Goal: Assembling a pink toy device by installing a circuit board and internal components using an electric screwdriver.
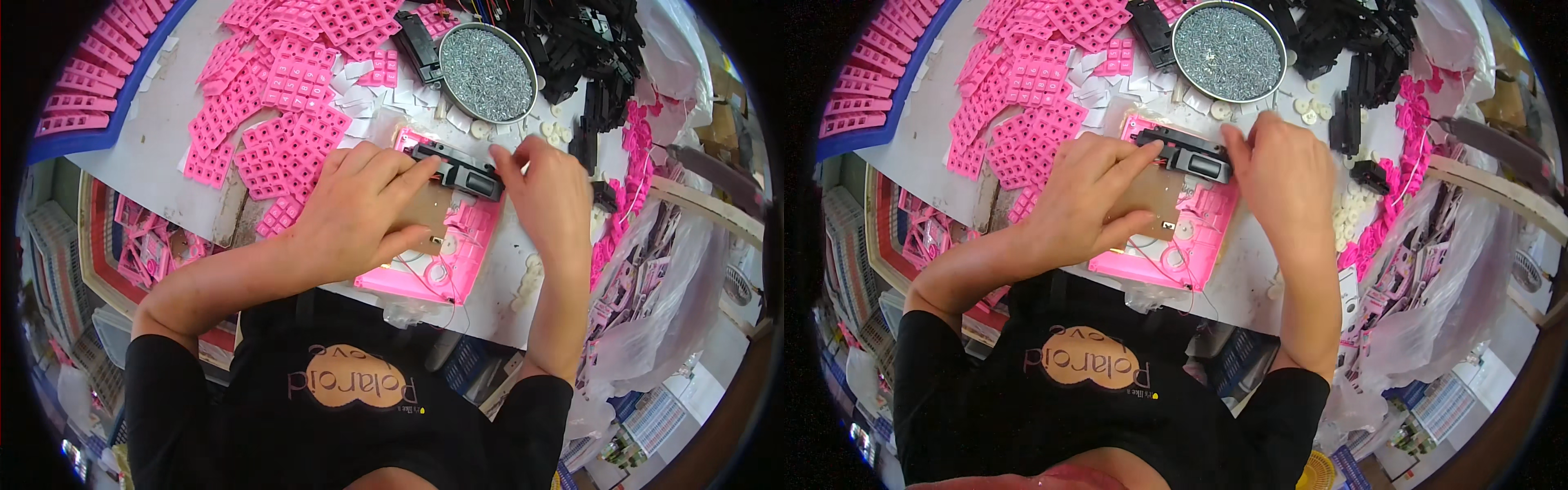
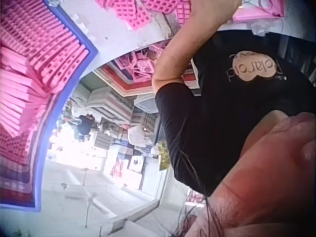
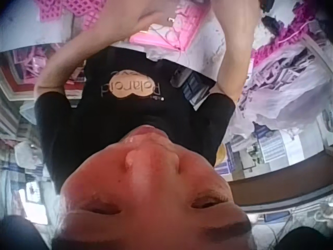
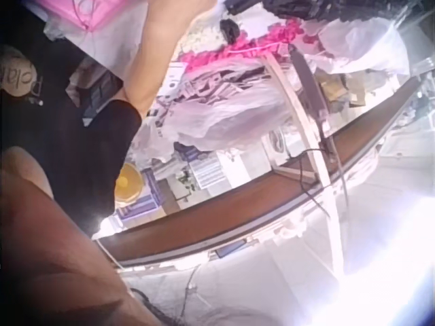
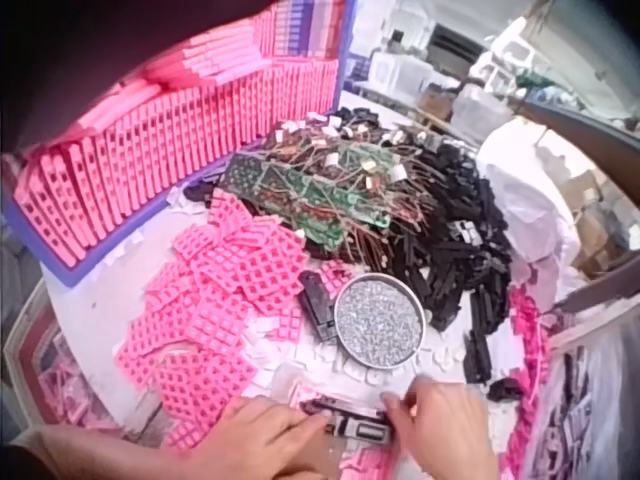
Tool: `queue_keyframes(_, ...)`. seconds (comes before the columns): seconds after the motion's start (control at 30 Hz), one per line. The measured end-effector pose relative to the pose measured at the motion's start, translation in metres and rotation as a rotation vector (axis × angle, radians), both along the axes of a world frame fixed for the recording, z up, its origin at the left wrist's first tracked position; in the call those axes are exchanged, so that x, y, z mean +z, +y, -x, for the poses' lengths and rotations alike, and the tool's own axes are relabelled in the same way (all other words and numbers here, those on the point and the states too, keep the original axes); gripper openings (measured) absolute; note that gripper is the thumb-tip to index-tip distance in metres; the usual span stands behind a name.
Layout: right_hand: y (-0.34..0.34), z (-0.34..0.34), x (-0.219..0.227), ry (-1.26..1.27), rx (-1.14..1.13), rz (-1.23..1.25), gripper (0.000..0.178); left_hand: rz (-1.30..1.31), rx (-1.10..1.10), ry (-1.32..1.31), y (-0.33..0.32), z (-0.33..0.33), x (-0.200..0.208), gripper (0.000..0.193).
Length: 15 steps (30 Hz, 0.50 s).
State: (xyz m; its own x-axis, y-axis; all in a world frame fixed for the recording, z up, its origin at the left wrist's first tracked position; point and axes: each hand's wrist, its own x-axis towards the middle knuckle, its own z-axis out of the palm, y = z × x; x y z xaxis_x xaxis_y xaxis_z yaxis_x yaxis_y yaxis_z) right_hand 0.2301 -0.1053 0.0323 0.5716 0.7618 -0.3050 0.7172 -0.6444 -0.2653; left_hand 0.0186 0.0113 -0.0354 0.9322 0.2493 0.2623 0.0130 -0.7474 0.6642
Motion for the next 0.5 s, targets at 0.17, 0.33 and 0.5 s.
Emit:
queue_keyframes(0.17,-0.027,0.009,-0.011,0.231,0.311,-0.428,0.035,0.025,0.042,-0.022,-0.002,-0.001,0.000,0.064)
queue_keyframes(0.33,-0.040,0.015,-0.038,-0.079,0.395,-0.599,0.045,0.027,0.134,-0.103,0.015,-0.006,-0.008,0.037)
queue_keyframes(0.5,-0.039,0.029,-0.038,-0.188,0.384,-0.587,0.042,-0.061,-0.130,-0.108,0.019,0.000,-0.002,0.031)
